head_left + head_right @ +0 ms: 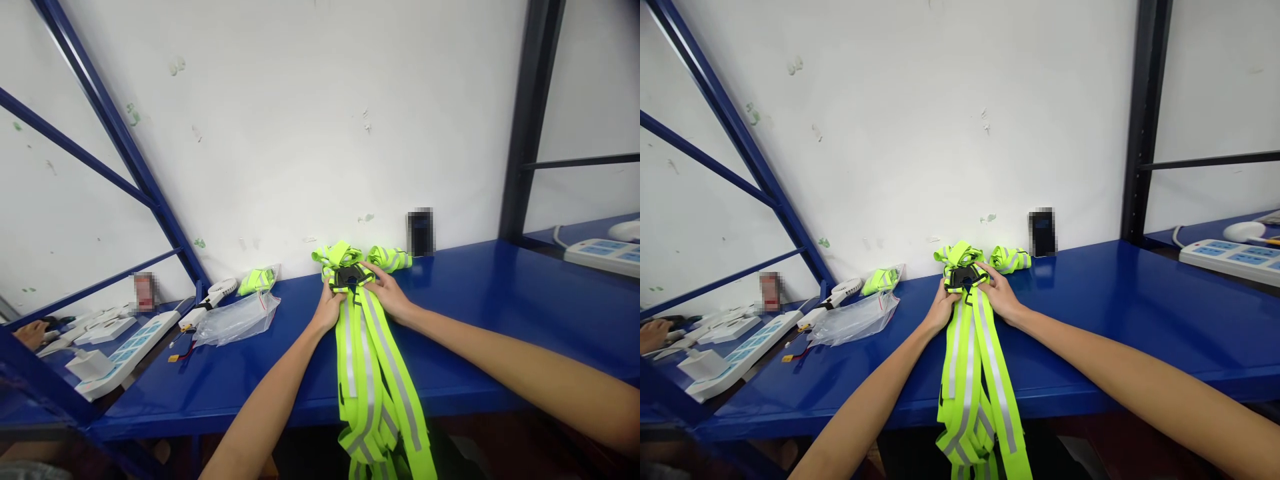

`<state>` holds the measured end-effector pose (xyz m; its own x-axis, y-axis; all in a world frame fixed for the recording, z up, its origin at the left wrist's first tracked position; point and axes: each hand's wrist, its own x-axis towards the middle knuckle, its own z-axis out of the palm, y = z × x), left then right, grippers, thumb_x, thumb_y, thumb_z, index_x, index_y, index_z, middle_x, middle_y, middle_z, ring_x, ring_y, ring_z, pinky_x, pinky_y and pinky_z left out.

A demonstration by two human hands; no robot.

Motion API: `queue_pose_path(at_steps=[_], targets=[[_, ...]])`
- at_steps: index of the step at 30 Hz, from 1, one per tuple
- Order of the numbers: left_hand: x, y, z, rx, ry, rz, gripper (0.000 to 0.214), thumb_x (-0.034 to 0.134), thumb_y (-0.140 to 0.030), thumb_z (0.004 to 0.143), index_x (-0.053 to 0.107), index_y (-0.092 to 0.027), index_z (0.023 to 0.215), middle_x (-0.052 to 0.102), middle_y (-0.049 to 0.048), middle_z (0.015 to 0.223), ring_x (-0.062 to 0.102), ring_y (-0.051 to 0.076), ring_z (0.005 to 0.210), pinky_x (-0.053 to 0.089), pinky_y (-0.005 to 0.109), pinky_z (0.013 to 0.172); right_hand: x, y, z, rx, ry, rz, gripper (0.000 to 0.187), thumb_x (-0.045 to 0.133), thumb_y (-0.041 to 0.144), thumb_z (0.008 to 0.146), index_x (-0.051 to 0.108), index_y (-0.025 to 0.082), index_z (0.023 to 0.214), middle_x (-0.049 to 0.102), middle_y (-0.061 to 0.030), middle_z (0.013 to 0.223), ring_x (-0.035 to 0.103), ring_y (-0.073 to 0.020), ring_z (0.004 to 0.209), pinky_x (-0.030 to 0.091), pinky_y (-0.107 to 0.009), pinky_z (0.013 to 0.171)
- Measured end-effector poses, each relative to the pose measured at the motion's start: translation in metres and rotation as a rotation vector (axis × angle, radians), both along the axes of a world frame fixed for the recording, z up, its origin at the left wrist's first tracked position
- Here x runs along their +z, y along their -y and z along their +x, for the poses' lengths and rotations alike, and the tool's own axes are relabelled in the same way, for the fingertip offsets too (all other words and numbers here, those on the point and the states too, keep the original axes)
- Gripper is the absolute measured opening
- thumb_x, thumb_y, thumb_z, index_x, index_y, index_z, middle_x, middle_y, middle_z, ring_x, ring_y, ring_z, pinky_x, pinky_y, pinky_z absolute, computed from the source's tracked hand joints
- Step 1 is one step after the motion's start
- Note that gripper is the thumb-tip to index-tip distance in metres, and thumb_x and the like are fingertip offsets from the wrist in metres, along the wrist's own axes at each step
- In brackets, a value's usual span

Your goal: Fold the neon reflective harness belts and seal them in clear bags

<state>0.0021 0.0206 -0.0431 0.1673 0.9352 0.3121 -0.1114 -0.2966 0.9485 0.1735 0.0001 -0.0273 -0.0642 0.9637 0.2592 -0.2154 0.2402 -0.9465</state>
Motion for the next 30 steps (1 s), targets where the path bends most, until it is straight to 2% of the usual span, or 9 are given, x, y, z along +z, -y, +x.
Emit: queue_pose_path(at_steps=[4, 9, 12, 15, 18, 21, 23, 26, 30], targets=[[0.002, 0.003, 0.0, -0.116, 0.047, -0.164, 0.046, 0.061, -0.028, 0.074, 0.047, -0.025, 0.117, 0.065, 0.0012, 0.105, 0.063, 0.021, 0.091, 0.049, 0.035, 0.084, -0.002, 0.001, 0.001, -0.064, 0.036, 0.047, 0.065, 0.063, 0.025, 0.073, 0.054, 0.022, 0.137, 0.073, -0.0007, 0.077, 0.061, -0.0174, 0.058, 0.048, -0.027, 0.054], [-0.001, 0.0, -0.001, -0.209, 0.157, -0.178, 0.047, 0.061, -0.035, 0.075, 0.047, -0.025, 0.119, 0.065, 0.0011, 0.105, 0.064, 0.021, 0.093, 0.049, 0.036, 0.088, -0.007, -0.001, -0.001, -0.071, 0.021, 0.066, 0.064, 0.061, 0.025, 0.074, 0.054, 0.022, 0.137, 0.072, -0.0007, 0.075, 0.063, -0.0203, 0.067, 0.05, -0.029, 0.061], [-0.004, -0.004, -0.003, -0.144, 0.092, -0.129, 0.044, 0.061, -0.025, 0.072, 0.052, -0.024, 0.115, 0.064, 0.0008, 0.106, 0.06, 0.022, 0.103, 0.045, 0.036, 0.094, -0.01, -0.004, -0.001, -0.085, 0.021, 0.039, 0.063, 0.058, 0.022, 0.074, 0.054, 0.024, 0.137, 0.073, -0.0008, 0.083, 0.065, -0.0213, 0.072, 0.052, -0.031, 0.066], [-0.005, -0.006, -0.005, 0.007, -0.059, -0.02, 0.037, 0.061, -0.019, 0.073, 0.058, -0.021, 0.109, 0.062, 0.0026, 0.11, 0.053, 0.024, 0.113, 0.038, 0.034, 0.102, -0.009, -0.005, -0.002, -0.104, 0.041, 0.034, 0.063, 0.056, 0.018, 0.072, 0.056, 0.027, 0.135, 0.072, -0.0015, 0.108, 0.066, -0.0229, 0.092, 0.052, -0.032, 0.081], [-0.002, -0.005, -0.004, 0.055, -0.091, 0.05, 0.031, 0.06, -0.02, 0.076, 0.058, -0.019, 0.107, 0.062, 0.0045, 0.112, 0.052, 0.025, 0.116, 0.036, 0.035, 0.104, -0.006, -0.002, -0.003, -0.109, 0.073, 0.042, 0.06, 0.059, 0.02, 0.074, 0.057, 0.028, 0.133, 0.061, -0.0009, 0.132, 0.057, -0.0239, 0.119, 0.044, -0.033, 0.099], [0.002, -0.003, -0.003, 0.057, -0.068, 0.088, 0.031, 0.062, -0.022, 0.077, 0.057, -0.02, 0.107, 0.063, 0.0045, 0.112, 0.054, 0.025, 0.114, 0.038, 0.035, 0.102, -0.003, 0.001, -0.003, -0.113, 0.082, 0.078, 0.051, 0.059, 0.031, 0.081, 0.058, 0.027, 0.132, 0.054, -0.0007, 0.141, 0.046, -0.0227, 0.132, 0.037, -0.032, 0.107], [0.005, -0.002, -0.002, 0.053, -0.052, 0.084, 0.035, 0.063, -0.023, 0.077, 0.056, -0.021, 0.111, 0.064, 0.0042, 0.111, 0.055, 0.025, 0.112, 0.04, 0.035, 0.1, -0.003, 0.002, -0.004, -0.087, 0.08, 0.083, 0.054, 0.059, 0.034, 0.082, 0.054, 0.027, 0.135, 0.058, -0.0025, 0.136, 0.053, -0.0231, 0.124, 0.042, -0.032, 0.102], [0.007, -0.002, -0.001, 0.042, -0.017, 0.045, 0.04, 0.062, -0.021, 0.076, 0.055, -0.022, 0.115, 0.064, 0.0039, 0.112, 0.057, 0.024, 0.111, 0.041, 0.034, 0.099, -0.004, 0.002, -0.006, -0.012, 0.022, -0.047, 0.065, 0.061, 0.033, 0.081, 0.042, 0.024, 0.143, 0.071, -0.0052, 0.108, 0.068, -0.0239, 0.091, 0.053, -0.035, 0.08], [0.002, -0.002, -0.002, -0.022, 0.069, -0.016, 0.047, 0.059, -0.016, 0.072, 0.054, -0.022, 0.118, 0.064, 0.0024, 0.11, 0.058, 0.023, 0.107, 0.042, 0.034, 0.098, -0.003, 0.002, -0.008, 0.013, -0.053, -0.151, 0.05, 0.06, 0.027, 0.08, 0.052, 0.021, 0.129, 0.072, -0.003, 0.085, 0.066, -0.0215, 0.07, 0.053, -0.032, 0.066]])
